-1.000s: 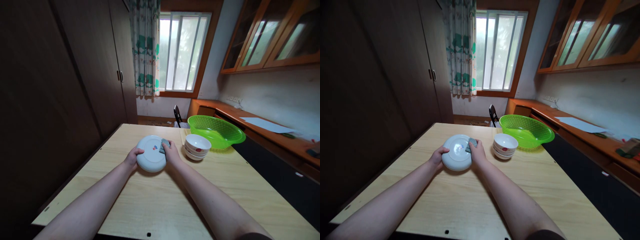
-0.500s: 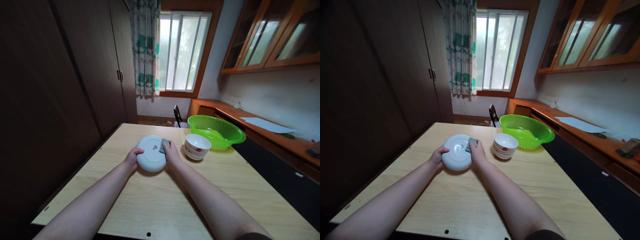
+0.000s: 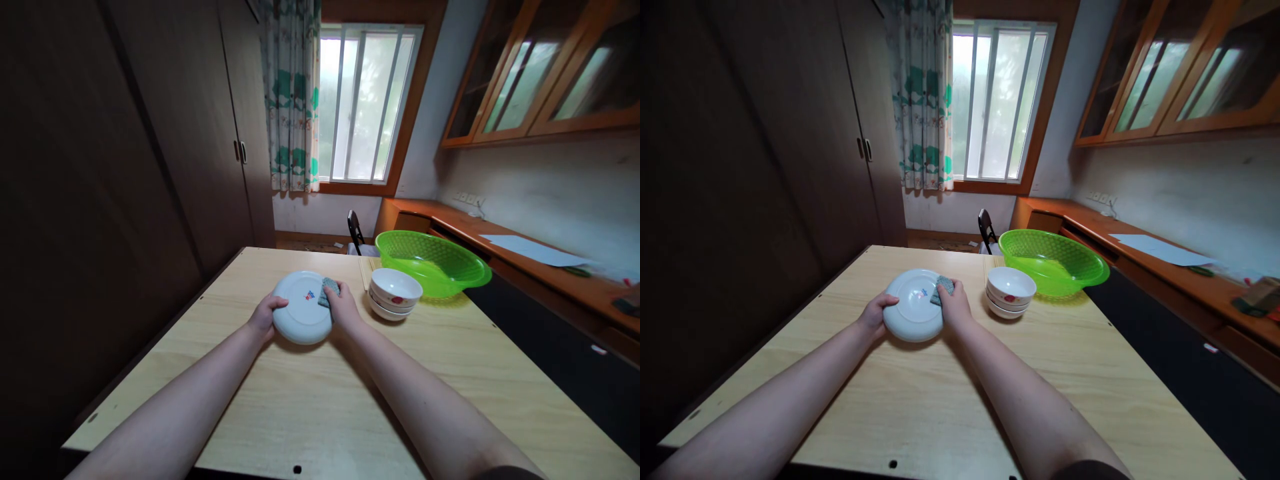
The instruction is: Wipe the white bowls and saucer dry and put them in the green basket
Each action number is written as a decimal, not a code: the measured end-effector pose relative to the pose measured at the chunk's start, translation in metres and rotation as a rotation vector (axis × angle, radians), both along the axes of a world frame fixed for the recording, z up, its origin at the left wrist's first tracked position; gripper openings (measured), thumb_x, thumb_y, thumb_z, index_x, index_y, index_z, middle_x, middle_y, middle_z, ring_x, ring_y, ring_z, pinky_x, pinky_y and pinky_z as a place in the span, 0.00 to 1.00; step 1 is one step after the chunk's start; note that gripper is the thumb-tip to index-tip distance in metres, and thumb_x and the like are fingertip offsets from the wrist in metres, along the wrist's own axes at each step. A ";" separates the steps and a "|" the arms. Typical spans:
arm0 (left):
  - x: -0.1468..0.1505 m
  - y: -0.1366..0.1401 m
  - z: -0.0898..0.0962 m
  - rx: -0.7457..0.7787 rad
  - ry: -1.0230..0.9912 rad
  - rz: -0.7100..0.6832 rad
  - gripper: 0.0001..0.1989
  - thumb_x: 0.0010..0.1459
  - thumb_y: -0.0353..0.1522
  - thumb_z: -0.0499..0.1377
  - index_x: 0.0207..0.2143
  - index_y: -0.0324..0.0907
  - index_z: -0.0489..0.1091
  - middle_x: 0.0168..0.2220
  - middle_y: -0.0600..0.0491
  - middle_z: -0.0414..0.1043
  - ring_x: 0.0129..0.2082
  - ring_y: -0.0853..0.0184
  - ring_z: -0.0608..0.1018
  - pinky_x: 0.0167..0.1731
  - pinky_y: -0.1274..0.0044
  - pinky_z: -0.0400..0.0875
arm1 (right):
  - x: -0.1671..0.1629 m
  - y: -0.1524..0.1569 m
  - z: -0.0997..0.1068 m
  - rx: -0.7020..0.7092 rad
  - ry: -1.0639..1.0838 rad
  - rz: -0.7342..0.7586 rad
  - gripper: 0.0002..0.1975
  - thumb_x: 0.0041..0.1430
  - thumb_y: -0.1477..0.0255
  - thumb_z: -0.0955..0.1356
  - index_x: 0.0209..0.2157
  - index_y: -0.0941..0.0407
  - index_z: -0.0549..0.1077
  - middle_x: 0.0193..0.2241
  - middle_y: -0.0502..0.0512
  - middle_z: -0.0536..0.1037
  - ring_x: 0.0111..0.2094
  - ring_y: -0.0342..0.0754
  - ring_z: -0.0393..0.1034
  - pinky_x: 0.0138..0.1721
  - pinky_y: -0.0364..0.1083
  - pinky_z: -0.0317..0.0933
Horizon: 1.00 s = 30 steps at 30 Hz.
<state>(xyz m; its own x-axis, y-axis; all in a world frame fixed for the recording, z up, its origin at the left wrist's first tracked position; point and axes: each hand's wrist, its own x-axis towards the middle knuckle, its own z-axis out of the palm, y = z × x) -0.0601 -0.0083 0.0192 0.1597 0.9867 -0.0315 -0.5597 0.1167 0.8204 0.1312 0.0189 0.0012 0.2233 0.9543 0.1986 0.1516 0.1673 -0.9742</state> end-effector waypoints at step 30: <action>0.000 0.003 -0.001 -0.074 -0.076 0.040 0.29 0.40 0.25 0.58 0.50 0.32 0.68 0.35 0.44 0.78 0.40 0.52 0.78 0.43 0.64 0.72 | -0.001 0.002 -0.002 -0.021 -0.008 0.007 0.22 0.48 0.59 0.68 0.43 0.55 0.67 0.39 0.57 0.75 0.43 0.53 0.69 0.48 0.52 0.61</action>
<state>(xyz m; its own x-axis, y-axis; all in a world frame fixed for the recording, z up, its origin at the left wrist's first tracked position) -0.0606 -0.0054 0.0178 0.1245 0.9878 -0.0936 -0.6257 0.1514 0.7652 0.1305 0.0212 -0.0010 0.2152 0.9597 0.1807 0.1583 0.1483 -0.9762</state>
